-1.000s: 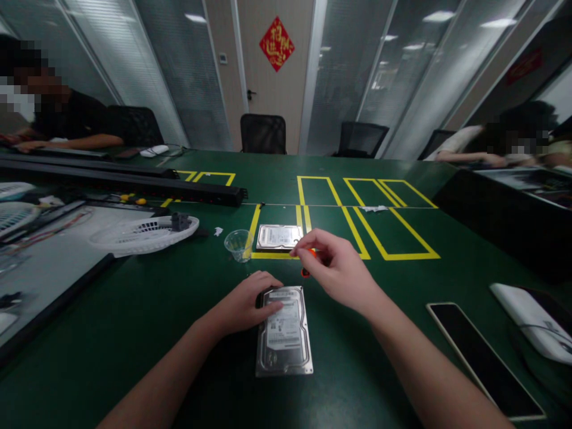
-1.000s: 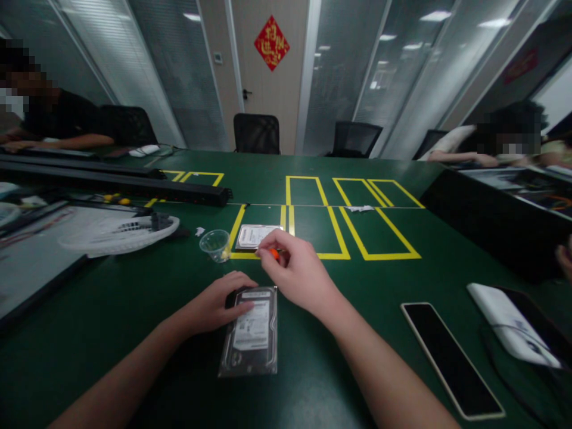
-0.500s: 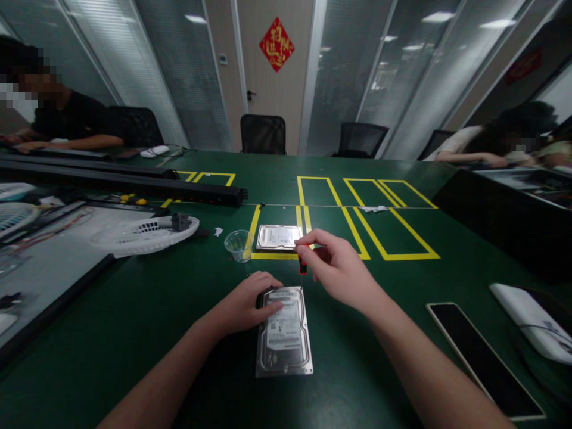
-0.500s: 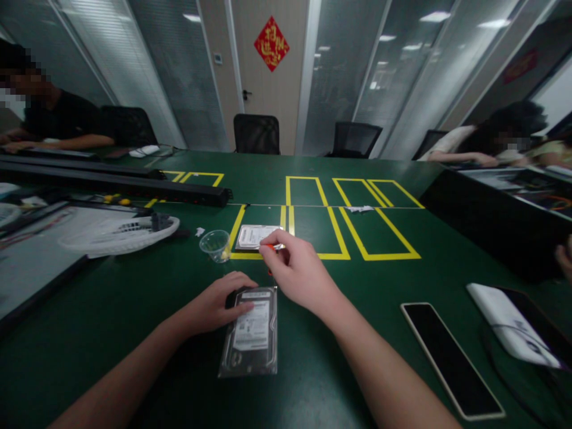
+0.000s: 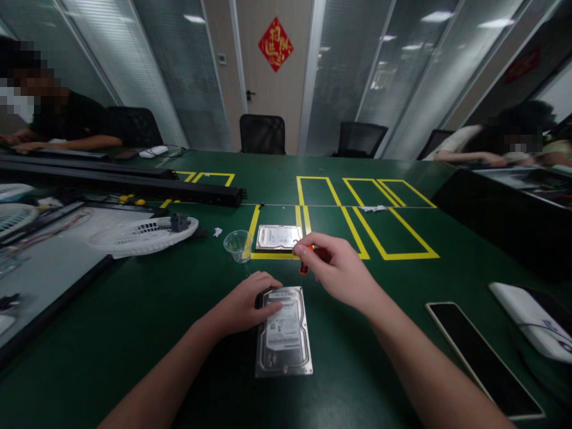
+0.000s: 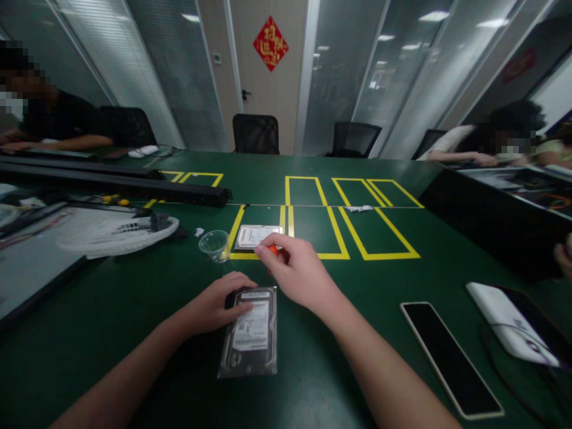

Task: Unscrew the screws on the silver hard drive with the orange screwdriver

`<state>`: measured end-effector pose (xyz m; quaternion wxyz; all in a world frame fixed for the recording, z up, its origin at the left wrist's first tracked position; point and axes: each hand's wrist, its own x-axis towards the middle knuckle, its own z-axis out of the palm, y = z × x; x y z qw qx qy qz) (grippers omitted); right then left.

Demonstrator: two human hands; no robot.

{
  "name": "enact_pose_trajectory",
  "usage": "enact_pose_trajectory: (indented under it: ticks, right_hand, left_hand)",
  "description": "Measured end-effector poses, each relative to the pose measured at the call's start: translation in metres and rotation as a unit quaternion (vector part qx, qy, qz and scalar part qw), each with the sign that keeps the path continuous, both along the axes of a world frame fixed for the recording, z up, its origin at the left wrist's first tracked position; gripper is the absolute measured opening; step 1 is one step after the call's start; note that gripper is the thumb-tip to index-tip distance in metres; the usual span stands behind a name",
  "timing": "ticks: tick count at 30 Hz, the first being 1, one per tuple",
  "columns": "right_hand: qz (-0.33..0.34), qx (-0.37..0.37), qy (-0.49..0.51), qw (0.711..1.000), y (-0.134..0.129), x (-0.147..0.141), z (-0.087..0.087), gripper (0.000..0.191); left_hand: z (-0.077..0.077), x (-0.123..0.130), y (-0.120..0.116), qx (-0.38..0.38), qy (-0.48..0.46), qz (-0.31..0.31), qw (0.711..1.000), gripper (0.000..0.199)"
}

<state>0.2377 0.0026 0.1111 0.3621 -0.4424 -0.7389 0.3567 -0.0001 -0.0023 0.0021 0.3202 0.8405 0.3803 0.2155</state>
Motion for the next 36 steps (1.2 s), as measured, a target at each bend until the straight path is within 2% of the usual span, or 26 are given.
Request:
enact_pose_trajectory:
  ticks: [6, 10, 18, 24, 27, 33, 36]
  right_hand:
    - [-0.011, -0.035, 0.021, 0.999, -0.0011, 0.0004, 0.0029, 0.024]
    - [-0.028, -0.006, -0.005, 1.0, -0.0004, 0.0031, 0.0, 0.018]
    - [-0.054, 0.027, -0.014, 0.998, 0.0013, 0.0027, -0.0061, 0.021]
    - [-0.026, 0.032, -0.014, 0.999, 0.0015, 0.0037, -0.0032, 0.015]
    - [-0.007, 0.021, -0.034, 0.999, 0.0015, 0.0034, -0.0007, 0.021]
    - [-0.012, -0.039, 0.001, 0.999, 0.002, 0.0043, 0.0014, 0.027]
    - [-0.007, -0.04, 0.005, 0.999, 0.0025, 0.0064, 0.0014, 0.025]
  left_hand:
    - [0.0015, 0.0006, -0.0002, -0.005, 0.006, 0.002, 1.0, 0.027]
    - [0.0014, 0.0008, -0.0002, -0.004, 0.008, 0.003, 1.0, 0.028]
    - [0.0011, 0.0, 0.0, -0.003, 0.005, 0.001, 1.0, 0.028]
    - [0.0013, -0.0001, -0.0002, -0.004, 0.006, 0.001, 1.0, 0.027]
    - [0.001, -0.0003, -0.0002, -0.007, 0.006, 0.002, 1.0, 0.028]
    - [0.0008, -0.0002, -0.0002, -0.006, 0.009, 0.004, 1.0, 0.029]
    - [0.0017, 0.0001, -0.0004, -0.013, 0.011, 0.005, 1.0, 0.029]
